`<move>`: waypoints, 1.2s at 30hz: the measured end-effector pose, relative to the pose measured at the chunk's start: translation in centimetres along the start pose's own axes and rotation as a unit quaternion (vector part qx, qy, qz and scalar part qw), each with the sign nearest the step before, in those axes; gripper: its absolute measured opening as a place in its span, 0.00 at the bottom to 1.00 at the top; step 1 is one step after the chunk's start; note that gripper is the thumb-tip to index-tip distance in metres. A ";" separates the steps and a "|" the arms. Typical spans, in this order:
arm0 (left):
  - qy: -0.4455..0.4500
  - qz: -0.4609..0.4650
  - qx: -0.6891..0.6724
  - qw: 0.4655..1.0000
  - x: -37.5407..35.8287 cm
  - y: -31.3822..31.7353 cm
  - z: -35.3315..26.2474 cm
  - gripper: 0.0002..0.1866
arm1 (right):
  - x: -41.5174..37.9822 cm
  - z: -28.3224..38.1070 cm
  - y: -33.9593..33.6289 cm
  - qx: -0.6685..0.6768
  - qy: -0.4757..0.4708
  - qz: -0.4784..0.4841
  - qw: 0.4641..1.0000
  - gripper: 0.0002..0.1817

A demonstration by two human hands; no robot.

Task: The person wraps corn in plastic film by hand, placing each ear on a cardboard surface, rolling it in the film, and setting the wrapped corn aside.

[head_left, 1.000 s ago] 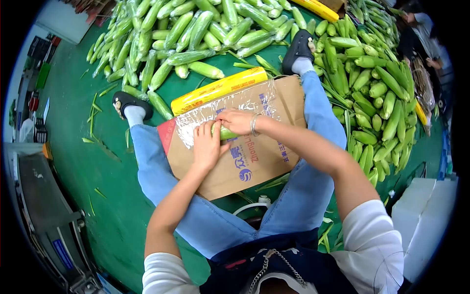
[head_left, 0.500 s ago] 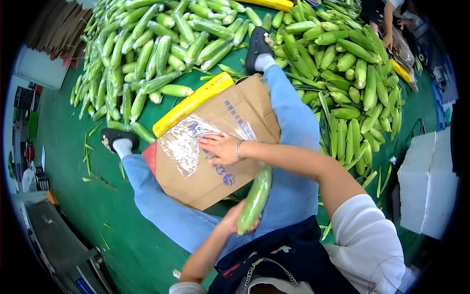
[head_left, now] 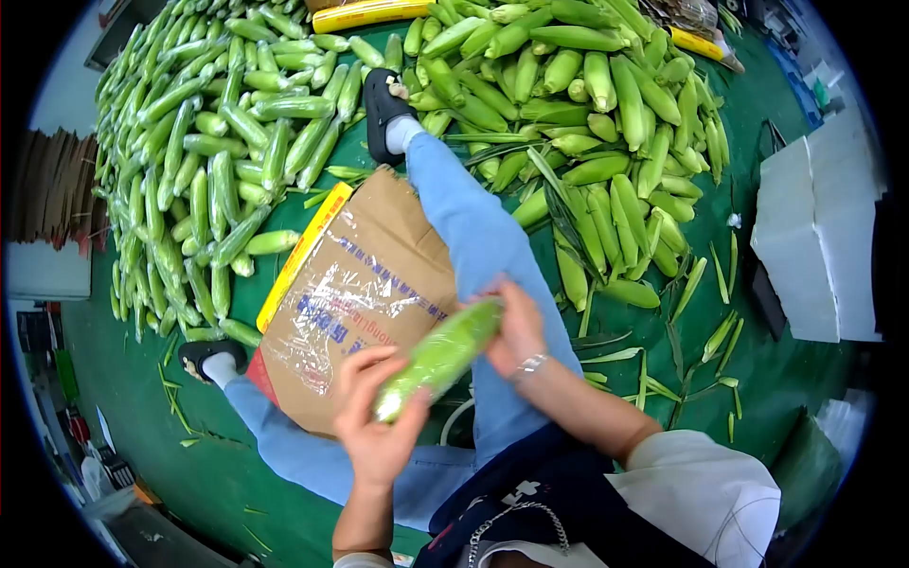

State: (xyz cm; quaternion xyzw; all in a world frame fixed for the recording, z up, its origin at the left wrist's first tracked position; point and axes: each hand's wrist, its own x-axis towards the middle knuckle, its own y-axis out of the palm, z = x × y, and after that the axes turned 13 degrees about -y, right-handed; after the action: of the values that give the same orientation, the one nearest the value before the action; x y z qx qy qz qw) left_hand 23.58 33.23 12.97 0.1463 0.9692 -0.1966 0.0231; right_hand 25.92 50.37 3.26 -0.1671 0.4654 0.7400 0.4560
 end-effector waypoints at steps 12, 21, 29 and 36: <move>-0.160 -0.040 -0.228 0.960 28.4 1.2 11.8 0.29 | 22.2 3.8 14.0 -0.665 -0.396 0.349 0.528 0.13; 0.004 -0.054 -0.288 0.956 46.5 -11.3 13.9 0.35 | 45.3 7.1 10.8 -0.854 -0.368 0.164 0.330 0.34; -0.287 -0.195 0.245 0.905 11.4 -17.2 22.9 0.22 | 25.7 15.6 3.9 -0.764 -0.362 0.239 0.477 0.38; -0.362 -0.201 0.386 0.824 -0.6 -9.2 20.3 0.31 | 6.9 2.4 12.3 -0.579 -0.435 0.563 0.399 0.33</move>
State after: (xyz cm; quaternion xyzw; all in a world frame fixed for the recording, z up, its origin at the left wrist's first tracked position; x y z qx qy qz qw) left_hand 21.19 17.12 -2.23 -0.1366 0.7442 -0.5938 0.2736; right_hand 12.53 54.07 6.42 0.2529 -0.3465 0.8941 -0.1286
